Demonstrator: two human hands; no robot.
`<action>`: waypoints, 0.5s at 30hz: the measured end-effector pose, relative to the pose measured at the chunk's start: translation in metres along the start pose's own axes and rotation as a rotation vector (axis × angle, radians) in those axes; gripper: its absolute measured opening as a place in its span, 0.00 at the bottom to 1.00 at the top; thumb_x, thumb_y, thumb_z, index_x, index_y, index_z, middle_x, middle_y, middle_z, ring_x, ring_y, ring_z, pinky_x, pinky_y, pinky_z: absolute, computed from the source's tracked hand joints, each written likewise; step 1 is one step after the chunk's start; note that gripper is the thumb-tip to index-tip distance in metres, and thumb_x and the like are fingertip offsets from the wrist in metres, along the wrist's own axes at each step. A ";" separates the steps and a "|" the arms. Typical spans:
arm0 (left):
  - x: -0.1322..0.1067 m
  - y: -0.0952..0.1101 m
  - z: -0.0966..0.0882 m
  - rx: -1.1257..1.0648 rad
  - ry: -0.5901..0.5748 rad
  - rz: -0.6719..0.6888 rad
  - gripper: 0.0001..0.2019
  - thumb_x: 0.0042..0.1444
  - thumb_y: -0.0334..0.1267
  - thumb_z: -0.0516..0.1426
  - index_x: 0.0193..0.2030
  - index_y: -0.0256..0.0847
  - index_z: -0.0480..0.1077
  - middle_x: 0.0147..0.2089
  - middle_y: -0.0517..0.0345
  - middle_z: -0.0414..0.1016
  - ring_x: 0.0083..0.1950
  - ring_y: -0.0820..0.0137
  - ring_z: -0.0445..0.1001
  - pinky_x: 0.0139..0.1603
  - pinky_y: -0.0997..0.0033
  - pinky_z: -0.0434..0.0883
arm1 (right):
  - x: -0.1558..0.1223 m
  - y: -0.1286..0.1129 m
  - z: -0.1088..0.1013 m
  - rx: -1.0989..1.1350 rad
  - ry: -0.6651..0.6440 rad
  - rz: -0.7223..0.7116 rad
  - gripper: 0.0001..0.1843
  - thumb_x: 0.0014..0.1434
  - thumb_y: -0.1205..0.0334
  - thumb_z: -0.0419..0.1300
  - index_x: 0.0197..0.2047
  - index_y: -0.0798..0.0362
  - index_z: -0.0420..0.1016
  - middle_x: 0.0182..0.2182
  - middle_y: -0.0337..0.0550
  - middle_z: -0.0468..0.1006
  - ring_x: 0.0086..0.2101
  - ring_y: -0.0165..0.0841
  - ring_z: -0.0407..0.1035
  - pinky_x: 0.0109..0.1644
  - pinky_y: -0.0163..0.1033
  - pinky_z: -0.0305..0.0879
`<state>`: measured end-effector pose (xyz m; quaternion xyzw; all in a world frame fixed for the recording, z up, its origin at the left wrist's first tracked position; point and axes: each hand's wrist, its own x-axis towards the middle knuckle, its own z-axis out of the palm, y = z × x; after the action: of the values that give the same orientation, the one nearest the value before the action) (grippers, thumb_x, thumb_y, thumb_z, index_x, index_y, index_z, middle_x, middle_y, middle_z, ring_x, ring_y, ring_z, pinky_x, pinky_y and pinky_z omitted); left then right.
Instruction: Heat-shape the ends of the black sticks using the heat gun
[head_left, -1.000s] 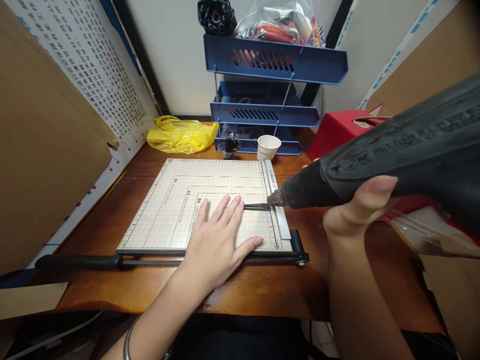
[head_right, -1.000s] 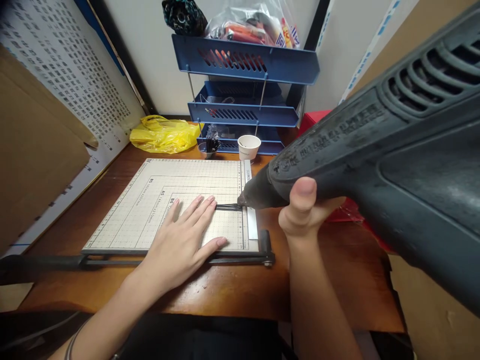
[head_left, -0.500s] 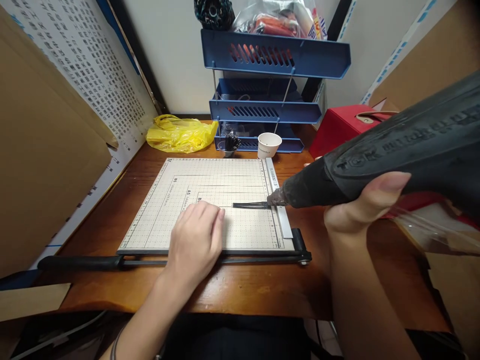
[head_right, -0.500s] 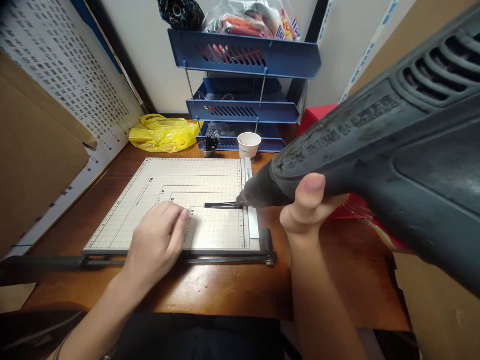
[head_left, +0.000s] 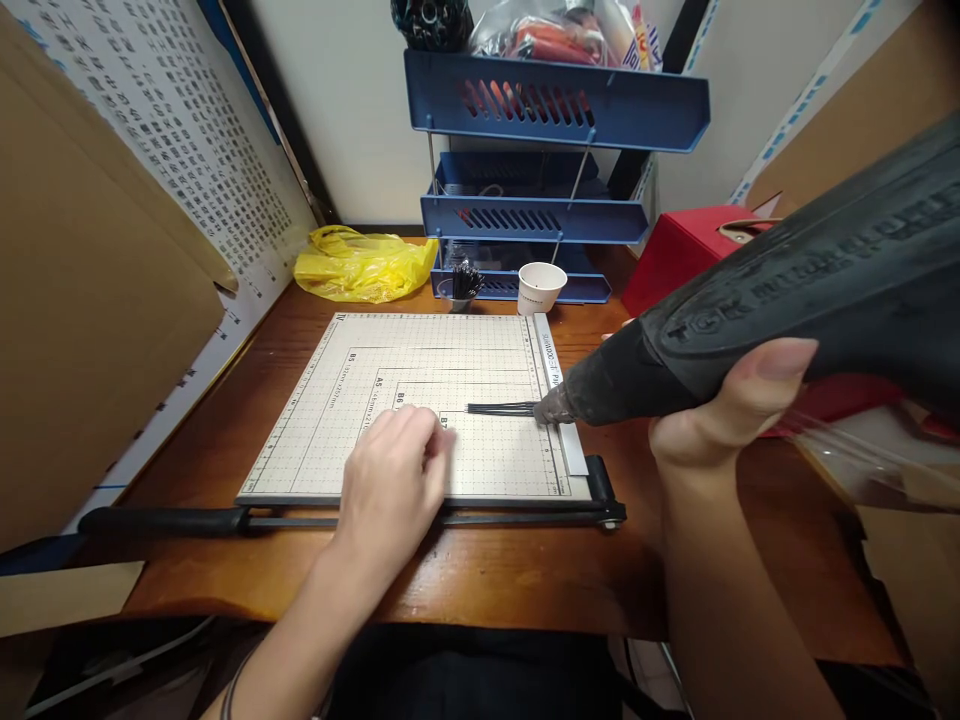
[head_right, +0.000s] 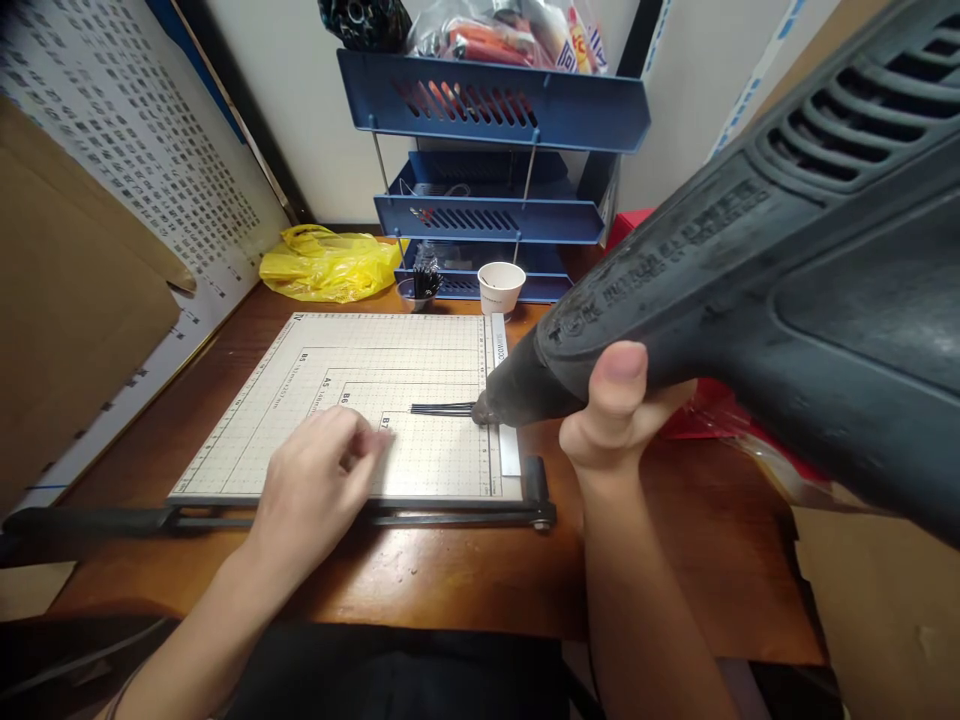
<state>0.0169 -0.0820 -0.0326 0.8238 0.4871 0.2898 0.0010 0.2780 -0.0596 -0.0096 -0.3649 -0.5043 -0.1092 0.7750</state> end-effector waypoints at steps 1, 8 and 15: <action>0.000 0.002 0.000 -0.007 -0.028 0.023 0.10 0.69 0.38 0.56 0.34 0.41 0.68 0.33 0.56 0.75 0.35 0.65 0.72 0.35 0.65 0.67 | 0.000 0.000 0.000 -0.012 -0.002 -0.001 0.18 0.67 0.41 0.55 0.45 0.36 0.84 0.44 0.42 0.80 0.59 0.46 0.71 0.57 0.54 0.76; -0.005 0.015 0.005 0.085 -0.228 0.103 0.27 0.75 0.51 0.48 0.70 0.34 0.64 0.72 0.42 0.68 0.72 0.49 0.65 0.71 0.40 0.61 | -0.004 0.003 0.003 -0.171 0.086 -0.076 0.19 0.65 0.42 0.57 0.53 0.39 0.81 0.45 0.44 0.80 0.59 0.48 0.71 0.61 0.59 0.71; -0.006 0.021 0.006 0.176 -0.319 0.123 0.32 0.75 0.56 0.44 0.74 0.34 0.60 0.76 0.46 0.61 0.78 0.50 0.58 0.77 0.37 0.54 | 0.003 -0.009 0.006 -0.142 0.058 -0.039 0.19 0.64 0.39 0.58 0.48 0.37 0.82 0.41 0.44 0.80 0.58 0.49 0.71 0.56 0.57 0.76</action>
<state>0.0345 -0.0959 -0.0348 0.8844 0.4531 0.1116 -0.0116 0.2708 -0.0616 -0.0017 -0.4055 -0.4795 -0.1705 0.7593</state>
